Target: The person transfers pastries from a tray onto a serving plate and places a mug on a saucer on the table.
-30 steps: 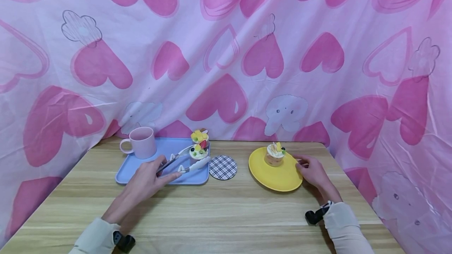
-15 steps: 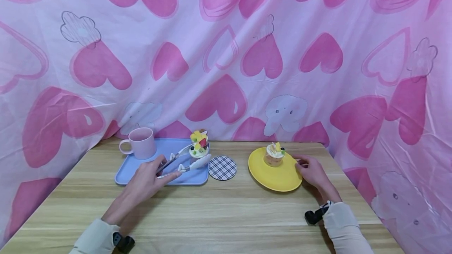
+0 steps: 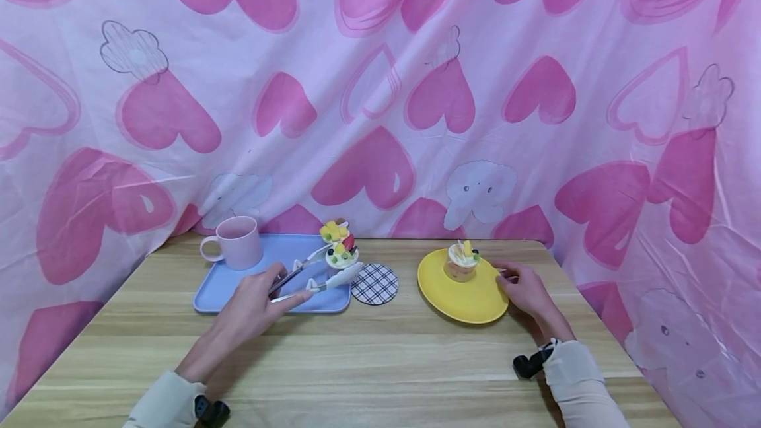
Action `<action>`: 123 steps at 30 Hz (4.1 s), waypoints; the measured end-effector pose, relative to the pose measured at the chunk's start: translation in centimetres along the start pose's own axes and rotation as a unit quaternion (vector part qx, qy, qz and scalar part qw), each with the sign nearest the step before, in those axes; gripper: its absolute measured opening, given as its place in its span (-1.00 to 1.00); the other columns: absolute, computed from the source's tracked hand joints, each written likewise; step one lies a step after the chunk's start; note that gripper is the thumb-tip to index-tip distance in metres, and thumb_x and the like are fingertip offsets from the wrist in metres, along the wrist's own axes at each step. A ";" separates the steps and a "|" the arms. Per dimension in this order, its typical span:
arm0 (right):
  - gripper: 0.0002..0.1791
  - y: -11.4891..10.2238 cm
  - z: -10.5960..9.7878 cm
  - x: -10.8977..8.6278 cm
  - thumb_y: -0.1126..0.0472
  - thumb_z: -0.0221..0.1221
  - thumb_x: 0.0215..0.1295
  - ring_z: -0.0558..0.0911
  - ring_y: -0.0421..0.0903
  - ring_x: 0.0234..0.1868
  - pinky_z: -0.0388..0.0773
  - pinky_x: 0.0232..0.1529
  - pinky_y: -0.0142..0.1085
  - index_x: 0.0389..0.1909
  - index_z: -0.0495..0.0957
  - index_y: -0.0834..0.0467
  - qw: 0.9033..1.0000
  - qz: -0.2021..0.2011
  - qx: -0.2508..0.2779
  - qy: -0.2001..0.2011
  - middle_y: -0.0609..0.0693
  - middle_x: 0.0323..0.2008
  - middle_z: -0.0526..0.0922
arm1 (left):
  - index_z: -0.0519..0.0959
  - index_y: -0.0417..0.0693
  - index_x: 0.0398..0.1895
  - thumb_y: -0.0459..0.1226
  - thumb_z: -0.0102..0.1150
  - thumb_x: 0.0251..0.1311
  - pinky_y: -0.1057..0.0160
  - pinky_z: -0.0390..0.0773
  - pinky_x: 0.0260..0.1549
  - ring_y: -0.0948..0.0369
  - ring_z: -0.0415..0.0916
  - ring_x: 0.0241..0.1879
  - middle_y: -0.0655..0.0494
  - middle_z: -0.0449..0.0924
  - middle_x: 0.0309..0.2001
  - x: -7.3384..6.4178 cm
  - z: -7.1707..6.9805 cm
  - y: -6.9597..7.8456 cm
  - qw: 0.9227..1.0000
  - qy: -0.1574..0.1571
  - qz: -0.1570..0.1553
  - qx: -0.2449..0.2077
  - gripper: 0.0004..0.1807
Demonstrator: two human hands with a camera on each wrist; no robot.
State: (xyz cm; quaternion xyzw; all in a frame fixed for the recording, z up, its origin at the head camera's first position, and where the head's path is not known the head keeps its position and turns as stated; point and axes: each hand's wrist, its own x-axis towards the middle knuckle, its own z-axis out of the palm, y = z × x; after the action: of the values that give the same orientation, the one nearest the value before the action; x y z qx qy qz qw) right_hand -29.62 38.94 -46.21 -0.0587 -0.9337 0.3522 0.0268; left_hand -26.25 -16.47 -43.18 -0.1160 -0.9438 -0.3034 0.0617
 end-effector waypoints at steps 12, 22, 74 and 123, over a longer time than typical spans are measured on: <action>-0.55 0.1 0.1 -0.2 0.24 0.08 0.48 0.56 0.08 0.01 0.55 -0.13 -0.25 0.36 0.46 0.09 1.000 -0.013 -0.003 0.006 0.22 0.08 0.58 | 0.48 0.04 0.01 0.43 0.23 0.00 0.33 0.39 -0.65 0.26 0.42 -0.51 0.13 0.43 -0.46 0.2 0.5 0.7 1.000 -0.005 0.015 -0.011 -0.23; -0.55 0.0 -0.1 -0.1 0.22 0.07 0.49 0.56 0.11 0.05 0.55 -0.05 -0.17 0.35 0.46 0.10 1.000 -0.015 -0.006 0.004 0.24 0.10 0.57 | 0.49 0.07 -0.05 0.41 0.25 0.02 0.34 0.36 -0.66 0.27 0.41 -0.54 0.15 0.42 -0.50 0.6 1.1 1.7 0.999 0.007 0.038 -0.013 -0.29; -0.56 0.2 0.1 -0.1 0.23 0.08 0.48 0.56 0.09 0.00 0.56 -0.14 -0.25 0.35 0.47 0.08 1.000 -0.014 0.004 0.001 0.23 0.07 0.58 | 0.53 0.10 -0.02 0.41 0.26 0.00 0.30 0.40 -0.55 0.26 0.45 -0.41 0.13 0.60 -0.33 2.5 5.1 6.5 0.997 0.001 0.072 -0.040 -0.28; -0.56 0.2 0.1 -0.2 0.22 0.09 0.48 0.56 0.10 0.01 0.56 -0.09 -0.21 0.34 0.48 0.10 1.000 -0.026 -0.004 0.014 0.23 0.06 0.59 | 0.52 0.15 0.14 0.37 0.27 0.06 0.32 0.51 -0.44 0.34 0.50 -0.37 0.12 0.67 -0.18 4.4 8.4 9.4 0.993 -0.009 0.102 -0.054 -0.28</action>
State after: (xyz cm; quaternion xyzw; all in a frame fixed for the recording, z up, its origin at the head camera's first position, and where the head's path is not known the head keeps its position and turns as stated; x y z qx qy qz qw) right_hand -29.42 39.03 -46.39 -0.0396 -0.9357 0.3471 0.0490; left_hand -28.44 -3.33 -43.92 -0.2175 -0.9097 -0.3451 0.0773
